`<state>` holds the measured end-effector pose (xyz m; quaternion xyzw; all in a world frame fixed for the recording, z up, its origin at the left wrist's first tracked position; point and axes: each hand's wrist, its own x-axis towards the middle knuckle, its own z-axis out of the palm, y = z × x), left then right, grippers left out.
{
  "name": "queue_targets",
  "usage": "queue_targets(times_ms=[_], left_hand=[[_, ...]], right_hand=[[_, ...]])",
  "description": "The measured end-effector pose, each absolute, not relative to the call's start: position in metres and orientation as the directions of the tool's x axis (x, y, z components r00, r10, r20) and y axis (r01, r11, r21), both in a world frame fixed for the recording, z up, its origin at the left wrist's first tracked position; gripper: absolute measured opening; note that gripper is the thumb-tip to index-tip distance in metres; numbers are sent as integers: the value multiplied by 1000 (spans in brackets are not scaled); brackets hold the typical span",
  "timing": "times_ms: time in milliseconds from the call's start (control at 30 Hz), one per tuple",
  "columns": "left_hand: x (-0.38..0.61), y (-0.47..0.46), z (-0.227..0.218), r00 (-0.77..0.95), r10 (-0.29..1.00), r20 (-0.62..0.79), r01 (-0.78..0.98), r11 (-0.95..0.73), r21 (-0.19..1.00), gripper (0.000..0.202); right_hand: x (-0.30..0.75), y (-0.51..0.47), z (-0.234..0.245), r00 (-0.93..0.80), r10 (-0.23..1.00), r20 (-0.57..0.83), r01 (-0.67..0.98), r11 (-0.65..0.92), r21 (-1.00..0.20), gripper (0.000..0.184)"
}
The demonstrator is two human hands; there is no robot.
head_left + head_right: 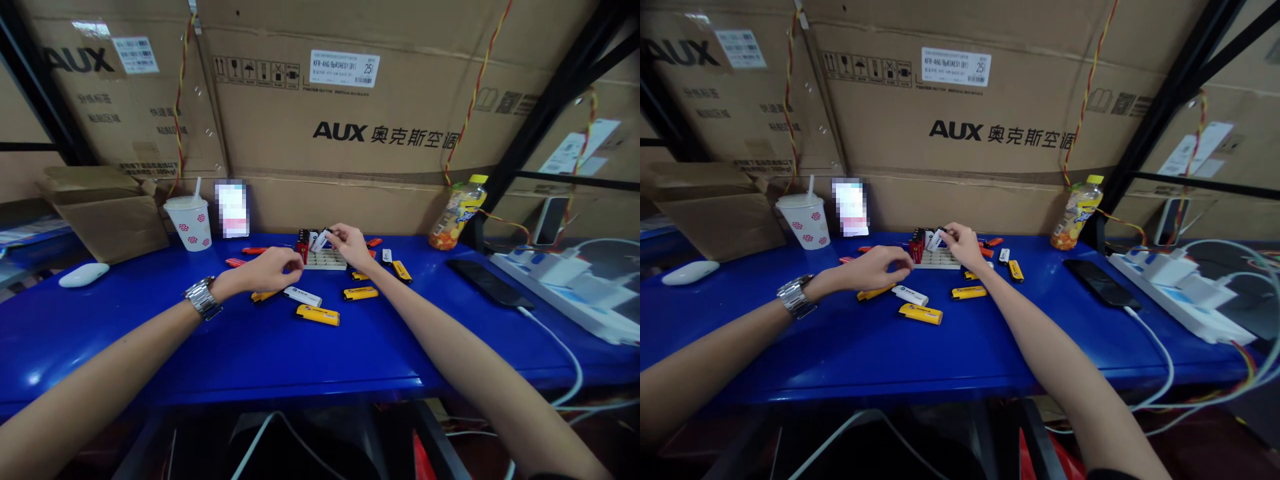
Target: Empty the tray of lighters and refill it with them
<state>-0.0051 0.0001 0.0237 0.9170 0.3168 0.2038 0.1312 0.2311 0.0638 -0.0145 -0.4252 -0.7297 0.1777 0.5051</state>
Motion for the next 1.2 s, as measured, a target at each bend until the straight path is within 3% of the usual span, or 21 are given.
queue_targets(times_ms=[200,433,567,700,800,967,1200], left_hand=[[-14,0,28,809,584,62,518,-760,393,41],[-19,5,32,842,536,-61,504,-741,444,41],[-17,3,31,833,552,-23,499,-735,459,26],[-13,-1,31,776,630,20,573,-718,394,26],[-10,-3,34,733,675,84,598,-698,393,28],[-7,-2,36,653,711,261,527,-674,518,28],[-4,5,33,543,772,330,289,-541,790,31]], right_hand=[[212,52,-6,-249,772,585,580,602,-549,22],[208,44,1,-326,795,511,797,522,-304,23],[218,38,11,-334,833,441,895,427,-128,30],[249,34,32,-426,842,330,852,496,-166,17],[273,32,45,-410,901,142,878,432,-207,7],[289,36,43,-372,907,-195,918,329,-221,25],[288,44,30,-376,908,-183,924,353,-147,32]])
